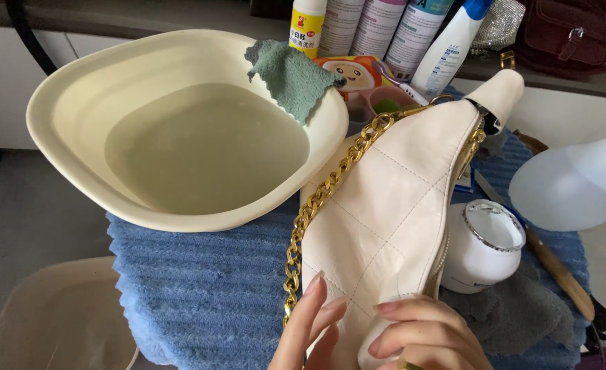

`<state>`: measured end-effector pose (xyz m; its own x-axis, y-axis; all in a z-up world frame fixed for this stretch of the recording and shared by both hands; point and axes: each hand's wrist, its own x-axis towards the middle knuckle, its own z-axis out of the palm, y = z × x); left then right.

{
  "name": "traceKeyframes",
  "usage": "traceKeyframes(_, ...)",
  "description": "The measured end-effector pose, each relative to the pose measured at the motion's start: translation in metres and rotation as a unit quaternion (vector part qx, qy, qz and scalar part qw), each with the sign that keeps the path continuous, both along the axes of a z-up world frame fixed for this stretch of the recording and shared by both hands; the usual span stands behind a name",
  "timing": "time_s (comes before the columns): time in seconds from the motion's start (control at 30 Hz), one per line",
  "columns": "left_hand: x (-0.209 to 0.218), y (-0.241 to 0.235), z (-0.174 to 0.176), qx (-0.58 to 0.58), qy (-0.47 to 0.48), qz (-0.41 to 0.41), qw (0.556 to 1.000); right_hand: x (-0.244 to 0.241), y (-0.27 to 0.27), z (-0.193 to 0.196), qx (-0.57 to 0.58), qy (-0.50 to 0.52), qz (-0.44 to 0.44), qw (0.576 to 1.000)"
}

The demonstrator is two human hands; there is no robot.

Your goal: Cleaning and conditioning a white leather handbag using a cleaning cream and a cloth.

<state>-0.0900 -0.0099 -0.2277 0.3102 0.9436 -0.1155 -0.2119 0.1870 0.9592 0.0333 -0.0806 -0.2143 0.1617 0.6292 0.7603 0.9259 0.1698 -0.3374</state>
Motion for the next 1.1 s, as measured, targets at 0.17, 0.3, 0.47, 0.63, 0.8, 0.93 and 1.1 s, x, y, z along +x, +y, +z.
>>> traceKeyframes(0.17, 0.000, 0.002, 0.000, 0.005, 0.010, 0.016, 1.000, -0.007, 0.001, 0.002, 0.002, 0.025, -0.016, 1.000)
traceKeyframes(0.3, -0.009, 0.017, -0.009, -0.045, -0.003, -0.091, 0.995, -0.009, -0.001, 0.001, 0.003, 0.028, -0.035, 0.999)
traceKeyframes(0.47, -0.008, 0.029, -0.006, -0.198, 0.001, -0.165, 0.966, -0.001, -0.003, -0.007, 0.006, -0.032, -0.013, 0.999)
traceKeyframes(0.63, -0.014, 0.023, -0.011, -0.048, -0.019, -0.189, 0.981, -0.005, 0.005, -0.003, 0.021, -0.028, -0.023, 0.999)
traceKeyframes(0.8, -0.008, 0.035, -0.004, -0.168, 0.011, -0.199, 0.965, -0.024, 0.010, 0.011, 0.038, 0.038, -0.070, 0.996)
traceKeyframes(0.93, -0.003, 0.046, -0.017, -0.132, -0.019, -0.205, 0.970, -0.045, 0.024, 0.019, 0.098, 0.075, -0.134, 0.983)
traceKeyframes(1.1, -0.031, 0.035, 0.002, 0.383, -0.001, -0.238, 0.892, -0.050, 0.016, 0.033, 0.082, 0.082, -0.124, 0.986)
